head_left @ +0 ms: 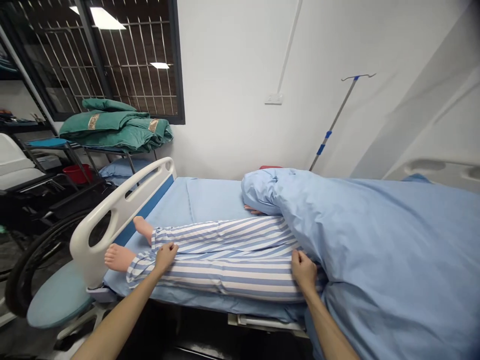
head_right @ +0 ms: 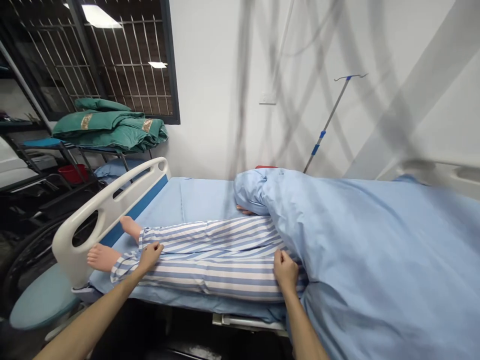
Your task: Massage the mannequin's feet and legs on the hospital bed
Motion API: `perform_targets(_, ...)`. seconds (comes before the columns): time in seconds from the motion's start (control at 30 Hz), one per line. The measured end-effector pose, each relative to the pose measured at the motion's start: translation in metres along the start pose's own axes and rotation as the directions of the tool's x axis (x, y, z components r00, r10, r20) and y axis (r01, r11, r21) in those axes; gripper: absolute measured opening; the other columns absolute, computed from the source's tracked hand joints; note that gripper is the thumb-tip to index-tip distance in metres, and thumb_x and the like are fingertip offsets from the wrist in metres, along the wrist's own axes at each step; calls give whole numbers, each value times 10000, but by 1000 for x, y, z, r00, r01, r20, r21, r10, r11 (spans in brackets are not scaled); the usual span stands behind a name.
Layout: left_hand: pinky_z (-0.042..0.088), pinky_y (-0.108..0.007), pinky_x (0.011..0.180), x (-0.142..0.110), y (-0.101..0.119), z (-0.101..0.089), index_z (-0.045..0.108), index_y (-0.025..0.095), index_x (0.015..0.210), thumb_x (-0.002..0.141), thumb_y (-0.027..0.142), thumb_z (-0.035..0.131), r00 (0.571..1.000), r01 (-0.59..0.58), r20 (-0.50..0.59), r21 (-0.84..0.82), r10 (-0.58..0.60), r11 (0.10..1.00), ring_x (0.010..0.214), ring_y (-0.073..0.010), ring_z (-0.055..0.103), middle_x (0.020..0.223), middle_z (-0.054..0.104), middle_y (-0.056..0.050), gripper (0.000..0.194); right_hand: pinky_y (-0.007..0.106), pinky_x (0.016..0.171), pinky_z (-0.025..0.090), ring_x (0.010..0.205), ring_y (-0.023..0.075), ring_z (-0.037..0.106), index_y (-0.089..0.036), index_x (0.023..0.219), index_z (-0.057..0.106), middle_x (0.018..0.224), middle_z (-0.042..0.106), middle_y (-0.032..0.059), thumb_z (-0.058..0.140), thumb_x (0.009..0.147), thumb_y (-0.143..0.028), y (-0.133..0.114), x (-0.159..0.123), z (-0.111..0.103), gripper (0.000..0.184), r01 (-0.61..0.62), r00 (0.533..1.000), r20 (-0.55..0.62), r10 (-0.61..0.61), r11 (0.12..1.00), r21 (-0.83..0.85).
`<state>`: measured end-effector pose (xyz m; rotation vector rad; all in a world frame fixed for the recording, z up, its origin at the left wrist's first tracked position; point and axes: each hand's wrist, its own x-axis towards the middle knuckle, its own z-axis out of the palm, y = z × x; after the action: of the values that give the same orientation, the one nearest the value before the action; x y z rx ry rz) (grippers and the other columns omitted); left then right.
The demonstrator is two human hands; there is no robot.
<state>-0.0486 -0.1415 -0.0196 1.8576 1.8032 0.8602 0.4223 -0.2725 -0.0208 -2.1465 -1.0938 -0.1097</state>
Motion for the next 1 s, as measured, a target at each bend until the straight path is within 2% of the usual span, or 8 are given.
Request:
perform_targets(0.17,238,-228,580,0,-52,-26,470,188,590,784,307,404,1000,3,-26,263,4,965,610,-124,455,586,514,10,237,264,537,210,527,135,368,-173,633,580,625,592,85,322,853,-388,-11,-1,-4,401,-45,996,73,56,989,-141)
perform_targets(0.4,289,-247,614,3,-63,-33,561,193,704,833,315,358,991,-119,96,378,89,918,703,-154,555,730,637,-25,270,263,519,195,499,137,385,-191,721,637,642,598,80,337,850,-404,-29,0,-10,390,-49,966,229,120,954,-295)
perform_targets(0.5,322,-265,668,-3,-63,-28,599,187,816,853,307,332,979,-196,129,401,157,895,789,-181,582,850,664,-63,295,264,513,196,495,132,368,-183,626,583,586,563,63,344,840,-402,-34,-9,-3,388,-36,982,171,83,963,-266)
perform_targets(0.6,341,-284,686,-6,-63,-25,615,184,854,867,318,306,971,-230,150,402,184,886,809,-204,595,885,670,-87,337,262,516,214,499,129,357,-193,539,469,515,494,28,345,825,-415,-54,-29,17,383,30,998,60,-23,992,-123)
perform_targets(0.67,347,-298,684,-6,-63,-25,623,181,842,868,320,300,971,-233,142,390,192,891,799,-216,601,881,672,-99,352,257,521,235,494,124,355,-202,522,408,483,442,-1,332,824,-441,-86,-50,40,393,120,991,56,-122,992,29)
perform_targets(0.77,352,-311,678,-5,-64,-25,630,173,835,867,312,300,973,-226,128,374,191,900,783,-226,605,878,671,-118,359,245,509,238,472,107,339,-204,507,356,457,380,-33,326,826,-475,-162,-89,83,419,201,967,106,-231,951,234)
perform_targets(0.9,360,-311,671,-5,-66,-26,628,161,860,870,304,294,974,-221,135,367,184,903,776,-227,606,873,666,-129,363,228,500,223,462,87,320,-191,514,362,454,347,-53,334,854,-414,-281,-153,136,408,272,883,223,-413,837,474)
perform_targets(1.0,371,-298,670,-5,-68,-27,622,157,883,856,265,337,972,-217,166,369,166,904,770,-219,608,855,662,-114,307,230,504,207,465,86,326,-185,532,384,465,378,-51,336,867,-361,-346,-195,165,381,283,827,262,-497,772,569)
